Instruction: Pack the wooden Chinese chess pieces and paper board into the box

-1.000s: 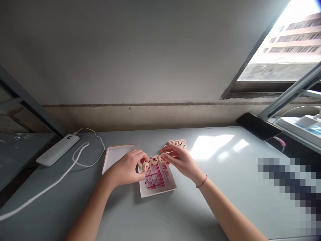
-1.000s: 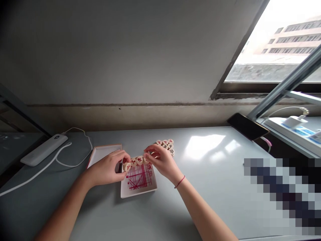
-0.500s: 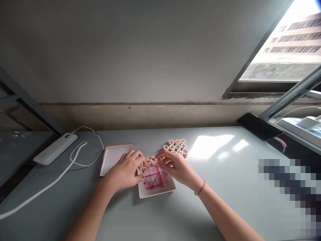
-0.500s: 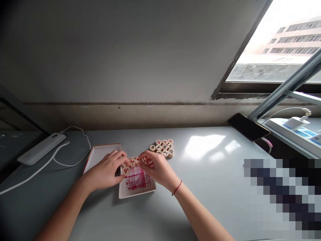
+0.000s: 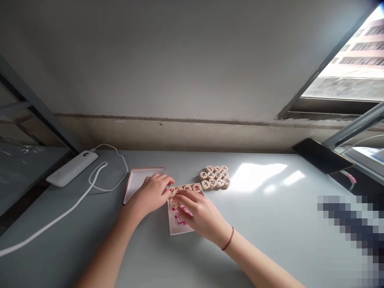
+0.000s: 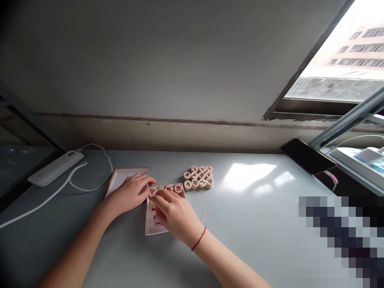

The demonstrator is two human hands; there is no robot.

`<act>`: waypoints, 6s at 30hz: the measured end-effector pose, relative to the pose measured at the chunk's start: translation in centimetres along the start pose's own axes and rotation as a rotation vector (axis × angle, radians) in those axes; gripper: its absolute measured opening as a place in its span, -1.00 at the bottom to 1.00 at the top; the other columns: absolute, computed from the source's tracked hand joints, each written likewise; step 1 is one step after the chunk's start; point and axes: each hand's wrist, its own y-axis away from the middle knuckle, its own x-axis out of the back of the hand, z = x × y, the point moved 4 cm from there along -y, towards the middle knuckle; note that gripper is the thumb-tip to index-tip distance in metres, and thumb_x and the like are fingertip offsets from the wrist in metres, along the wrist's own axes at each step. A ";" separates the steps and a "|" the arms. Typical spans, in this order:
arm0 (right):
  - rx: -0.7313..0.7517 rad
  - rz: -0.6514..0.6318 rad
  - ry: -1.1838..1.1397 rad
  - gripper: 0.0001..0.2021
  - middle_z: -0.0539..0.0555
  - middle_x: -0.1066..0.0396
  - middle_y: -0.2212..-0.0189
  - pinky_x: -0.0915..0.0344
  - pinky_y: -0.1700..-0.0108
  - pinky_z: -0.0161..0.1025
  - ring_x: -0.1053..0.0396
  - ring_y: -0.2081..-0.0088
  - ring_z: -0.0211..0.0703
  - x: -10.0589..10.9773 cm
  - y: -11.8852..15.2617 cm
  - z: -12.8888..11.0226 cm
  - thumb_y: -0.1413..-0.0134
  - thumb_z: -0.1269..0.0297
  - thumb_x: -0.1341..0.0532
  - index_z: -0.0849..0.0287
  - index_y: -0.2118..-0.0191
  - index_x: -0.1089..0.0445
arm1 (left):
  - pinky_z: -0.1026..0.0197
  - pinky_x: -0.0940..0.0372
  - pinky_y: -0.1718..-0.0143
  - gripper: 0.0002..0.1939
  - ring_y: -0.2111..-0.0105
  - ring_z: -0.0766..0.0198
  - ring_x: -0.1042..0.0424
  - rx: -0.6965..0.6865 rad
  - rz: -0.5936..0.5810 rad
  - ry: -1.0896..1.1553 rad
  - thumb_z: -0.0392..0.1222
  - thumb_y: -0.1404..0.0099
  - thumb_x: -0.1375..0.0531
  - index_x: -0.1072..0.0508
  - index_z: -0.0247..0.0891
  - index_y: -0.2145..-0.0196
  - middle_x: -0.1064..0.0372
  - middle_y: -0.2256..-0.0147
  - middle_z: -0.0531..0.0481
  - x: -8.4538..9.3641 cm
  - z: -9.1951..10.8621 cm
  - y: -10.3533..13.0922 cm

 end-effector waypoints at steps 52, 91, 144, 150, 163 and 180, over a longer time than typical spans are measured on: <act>-0.585 -0.079 -0.309 -0.67 0.11 -0.49 0.18 -0.36 0.44 -0.27 -0.44 0.49 -0.22 4.5 -3.6 5.6 -0.04 0.03 -0.20 0.13 0.15 -0.43 | 0.08 -0.25 0.01 -0.64 0.03 0.07 -0.34 -0.100 0.250 0.072 -0.17 -0.25 -0.18 -0.36 -0.24 -0.01 -0.36 0.06 -0.11 0.4 0.9 0.3; -0.055 -0.156 0.065 -0.95 0.09 -0.41 0.20 -0.28 0.34 -0.32 -0.38 0.32 -0.21 1.5 0.0 1.3 -0.14 0.35 -0.19 0.16 0.33 -0.39 | -0.01 -0.03 -0.06 -0.42 -0.10 0.05 -0.22 -0.095 -0.087 -0.044 -0.02 -0.17 -0.15 -0.21 -0.09 -0.15 -0.28 -0.11 -0.08 -2.3 0.2 0.3; -0.598 0.179 -0.777 -0.60 0.17 -0.46 0.19 -0.49 0.36 -0.23 -0.47 0.31 -0.15 3.9 0.3 5.9 0.06 -0.05 -0.28 0.20 0.25 -0.37 | 0.16 -0.21 0.13 -0.90 0.26 0.27 -0.41 -0.260 0.204 0.117 -0.29 -0.24 -0.15 -0.34 -0.18 0.25 -0.41 0.28 0.09 -2.1 3.5 0.0; -0.631 0.233 -0.715 -0.58 0.15 -0.43 0.28 -0.42 0.50 -0.27 -0.45 0.34 -0.11 5.2 1.0 6.5 0.08 -0.06 -0.29 0.21 0.24 -0.40 | 0.13 -0.12 0.12 -0.93 0.14 0.23 -0.34 -0.307 0.098 0.004 -0.31 -0.20 -0.17 -0.39 -0.18 0.34 -0.43 0.25 0.09 -3.6 4.1 -0.2; -0.413 0.016 -0.451 -0.82 0.10 -0.34 0.18 -0.44 0.42 -0.34 -0.39 0.23 -0.19 4.9 1.1 4.5 -0.10 0.27 -0.13 0.07 0.20 -0.43 | 0.06 -0.07 0.10 -0.87 0.11 0.17 -0.28 -0.360 0.135 -0.134 -0.25 -0.30 -0.12 -0.46 -0.12 0.24 -0.41 0.16 0.02 -3.6 3.6 -0.3; -0.187 -0.081 -0.043 -0.94 0.05 -0.41 0.30 -0.32 0.28 -0.26 -0.37 0.31 -0.20 3.0 0.7 2.8 -0.12 0.40 -0.16 0.12 0.28 -0.35 | 0.08 -0.14 0.09 -0.76 0.08 0.11 -0.28 -0.259 0.085 -0.150 -0.05 -0.20 -0.24 -0.37 -0.16 0.20 -0.31 0.11 -0.02 -2.5 1.4 -0.4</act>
